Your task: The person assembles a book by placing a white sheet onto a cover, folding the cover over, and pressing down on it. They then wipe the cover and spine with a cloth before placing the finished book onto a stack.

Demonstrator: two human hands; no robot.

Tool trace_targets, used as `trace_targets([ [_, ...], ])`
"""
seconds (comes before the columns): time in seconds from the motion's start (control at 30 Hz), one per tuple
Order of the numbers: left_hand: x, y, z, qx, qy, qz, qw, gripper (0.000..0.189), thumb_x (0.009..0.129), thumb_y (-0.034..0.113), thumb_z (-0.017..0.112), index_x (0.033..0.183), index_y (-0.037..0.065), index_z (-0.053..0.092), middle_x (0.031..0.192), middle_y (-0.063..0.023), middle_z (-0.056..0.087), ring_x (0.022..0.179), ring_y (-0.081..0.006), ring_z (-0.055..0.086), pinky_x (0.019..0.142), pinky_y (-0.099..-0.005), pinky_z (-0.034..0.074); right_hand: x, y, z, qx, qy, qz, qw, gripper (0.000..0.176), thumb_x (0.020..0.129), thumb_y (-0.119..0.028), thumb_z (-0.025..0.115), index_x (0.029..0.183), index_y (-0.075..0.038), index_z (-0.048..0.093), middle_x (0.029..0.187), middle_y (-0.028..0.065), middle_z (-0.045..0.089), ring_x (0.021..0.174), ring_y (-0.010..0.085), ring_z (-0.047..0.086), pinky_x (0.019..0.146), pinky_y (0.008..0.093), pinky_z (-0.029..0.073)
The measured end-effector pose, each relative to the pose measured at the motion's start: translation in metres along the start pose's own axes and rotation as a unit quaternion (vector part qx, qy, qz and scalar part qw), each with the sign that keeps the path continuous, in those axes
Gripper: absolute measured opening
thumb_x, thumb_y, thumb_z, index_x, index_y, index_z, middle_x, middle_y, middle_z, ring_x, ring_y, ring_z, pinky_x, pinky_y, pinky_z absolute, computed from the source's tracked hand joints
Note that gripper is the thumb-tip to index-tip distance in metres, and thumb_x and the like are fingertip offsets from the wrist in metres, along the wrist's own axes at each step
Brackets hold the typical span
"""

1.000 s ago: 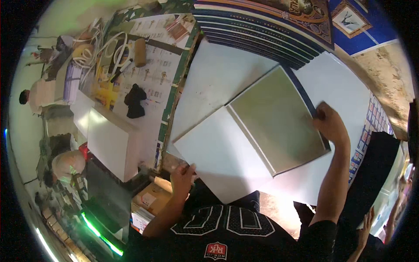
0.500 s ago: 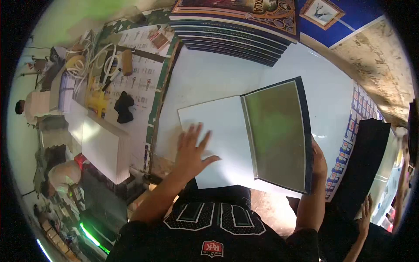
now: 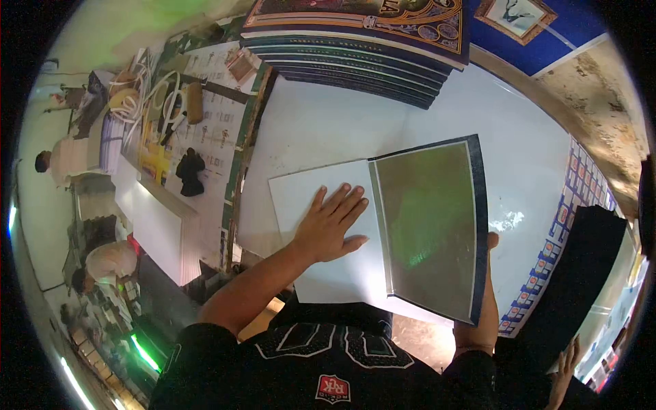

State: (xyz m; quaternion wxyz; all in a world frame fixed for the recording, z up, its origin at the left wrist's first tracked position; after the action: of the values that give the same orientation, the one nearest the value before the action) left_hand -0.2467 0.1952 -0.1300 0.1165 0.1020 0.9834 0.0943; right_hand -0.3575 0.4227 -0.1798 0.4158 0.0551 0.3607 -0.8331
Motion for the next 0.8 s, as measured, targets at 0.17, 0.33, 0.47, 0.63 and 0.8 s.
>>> trace_targets([
  [0.17, -0.001, -0.001, 0.000, -0.003, 0.025, -0.004, 1.000, 0.072, 0.089, 0.058, 0.049, 0.143, 0.011, 0.042, 0.156, -0.0084, 0.027, 0.144, -0.0276, 0.023, 0.114, -0.0565, 0.013, -0.002, 0.014, -0.009, 0.011, 0.001, 0.014, 1.000, 0.109, 0.071, -0.060, 0.075, 0.144, 0.007, 0.030, 0.141, 0.0204, 0.044, 0.128, 0.0255, 0.044, 0.106, 0.0365, 0.033],
  [0.33, -0.002, -0.002, -0.004, -0.013, 0.054, -0.005, 0.998, 0.069, 0.089, 0.057, 0.050, 0.141, 0.012, 0.045, 0.155, -0.0071, 0.030, 0.142, -0.0252, 0.026, 0.115, -0.0544, 0.011, -0.014, 0.030, -0.011, 0.014, 0.006, 0.036, 0.999, 0.109, 0.071, -0.060, 0.075, 0.144, 0.008, 0.030, 0.141, 0.0204, 0.044, 0.129, 0.0259, 0.043, 0.107, 0.0368, 0.033],
  [0.47, -0.005, -0.001, -0.005, -0.028, 0.053, 0.005, 0.998, 0.070, 0.089, 0.057, 0.052, 0.140, 0.009, 0.046, 0.155, -0.0103, 0.030, 0.144, -0.0283, 0.024, 0.115, -0.0566, 0.012, -0.024, 0.037, 0.002, 0.004, -0.005, 0.043, 0.999, 0.110, 0.070, -0.060, 0.075, 0.144, 0.008, 0.030, 0.141, 0.0205, 0.044, 0.129, 0.0263, 0.043, 0.107, 0.0370, 0.032],
  [0.63, -0.008, -0.001, -0.014, -0.050, 0.111, 0.024, 0.992, 0.072, 0.088, 0.053, 0.055, 0.140, 0.005, 0.044, 0.154, -0.0117, 0.031, 0.143, -0.0280, 0.026, 0.115, -0.0557, 0.013, -0.043, 0.032, 0.061, -0.044, -0.041, 0.037, 0.998, 0.111, 0.070, -0.060, 0.076, 0.144, 0.008, 0.030, 0.142, 0.0205, 0.043, 0.130, 0.0268, 0.043, 0.107, 0.0373, 0.032],
  [0.8, -0.040, -0.033, -0.022, -0.175, 0.162, -0.058, 0.969, 0.077, 0.091, 0.036, 0.058, 0.146, -0.006, 0.024, 0.152, -0.0257, 0.024, 0.141, -0.0401, 0.025, 0.114, -0.0551, 0.018, -0.027, 0.022, 0.183, -0.258, 0.009, 0.004, 0.966, 0.110, 0.063, -0.044, 0.081, 0.146, 0.005, 0.028, 0.145, 0.0211, 0.039, 0.132, 0.0289, 0.040, 0.103, 0.0384, 0.038],
])
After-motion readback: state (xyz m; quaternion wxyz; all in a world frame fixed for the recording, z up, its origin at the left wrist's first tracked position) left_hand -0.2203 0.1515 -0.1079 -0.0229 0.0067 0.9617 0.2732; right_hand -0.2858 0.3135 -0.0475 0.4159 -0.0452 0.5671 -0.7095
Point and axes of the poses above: each hand's wrist, its own x-axis towards the middle knuckle, its own z-axis out of the palm, y = z × x, the point moved 9 cm from there along x, towards the middle knuckle
